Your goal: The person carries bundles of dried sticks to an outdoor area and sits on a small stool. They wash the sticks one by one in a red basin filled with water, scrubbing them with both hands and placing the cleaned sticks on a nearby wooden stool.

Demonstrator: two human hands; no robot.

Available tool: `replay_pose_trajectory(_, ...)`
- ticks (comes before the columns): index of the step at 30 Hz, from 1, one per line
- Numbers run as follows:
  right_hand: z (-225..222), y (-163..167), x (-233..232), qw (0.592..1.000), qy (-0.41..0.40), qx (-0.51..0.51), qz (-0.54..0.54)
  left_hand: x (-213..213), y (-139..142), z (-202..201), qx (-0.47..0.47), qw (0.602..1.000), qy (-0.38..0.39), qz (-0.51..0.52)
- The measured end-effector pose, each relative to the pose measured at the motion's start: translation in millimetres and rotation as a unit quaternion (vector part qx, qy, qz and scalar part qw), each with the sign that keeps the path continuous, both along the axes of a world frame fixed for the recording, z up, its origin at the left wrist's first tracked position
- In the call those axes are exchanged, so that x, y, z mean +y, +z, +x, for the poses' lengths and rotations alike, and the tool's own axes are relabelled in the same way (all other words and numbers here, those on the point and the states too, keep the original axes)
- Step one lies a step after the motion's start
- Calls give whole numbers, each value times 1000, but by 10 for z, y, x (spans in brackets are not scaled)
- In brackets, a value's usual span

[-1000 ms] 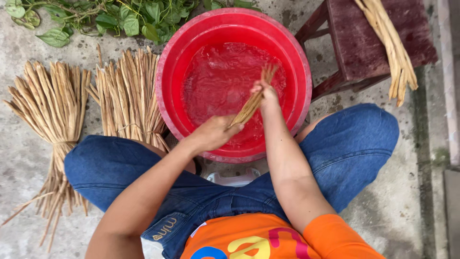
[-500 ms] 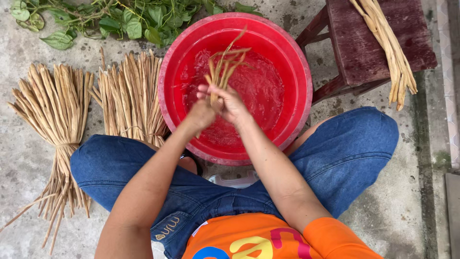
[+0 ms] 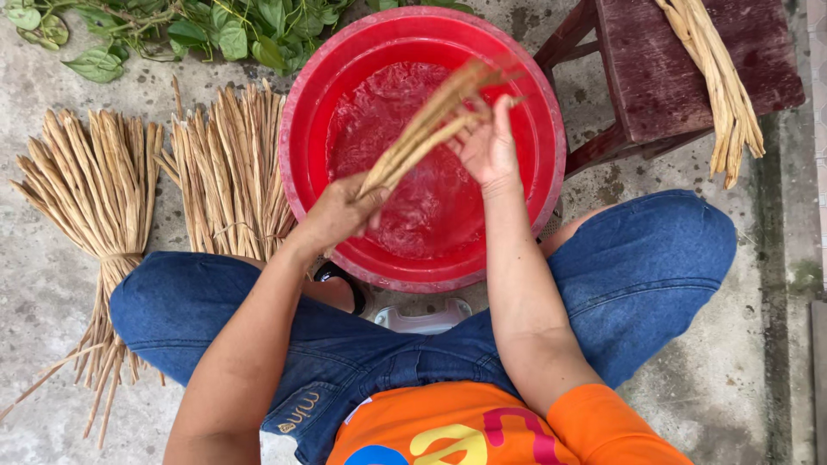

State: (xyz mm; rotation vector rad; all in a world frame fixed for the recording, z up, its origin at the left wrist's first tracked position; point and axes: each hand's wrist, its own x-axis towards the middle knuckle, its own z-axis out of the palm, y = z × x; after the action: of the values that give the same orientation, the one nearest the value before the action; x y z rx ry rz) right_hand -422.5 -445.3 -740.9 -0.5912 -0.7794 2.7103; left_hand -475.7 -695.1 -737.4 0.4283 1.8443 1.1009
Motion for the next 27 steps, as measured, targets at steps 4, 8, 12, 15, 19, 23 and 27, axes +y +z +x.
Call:
replay_pose_trajectory(4, -57, 176, -254, 980, 150, -6, 127, 145, -131, -43, -22, 994, 53, 97)
replay_pose_trajectory(8, -49, 116, -283, 983, 67, 21, 171, 266, -151, 13, -25, 989, 100, 102)
replay_pose_trajectory(12, 15, -5, -149, 988, 66, 52, 128, 273, -34, 17, -101, 974, 168, 115)
replay_pose_trajectory(15, 31, -48, -108, 986, 63, 98, 118, 271, 37, -6, -155, 956, 197, 154)
replay_pose_trajectory(19, 42, -33, -109, 983, 41, 81, 158, 281, 48, -6, -107, 962, 178, 175)
replay_pose_trajectory(23, 63, 39, -168, 974, 84, 45, 208, 277, 36, 34, -51, 963, 174, 200)
replay_pose_trajectory(27, 34, 45, -258, 969, 82, -9, 231, 240, 85, 54, -44, 958, 224, 172)
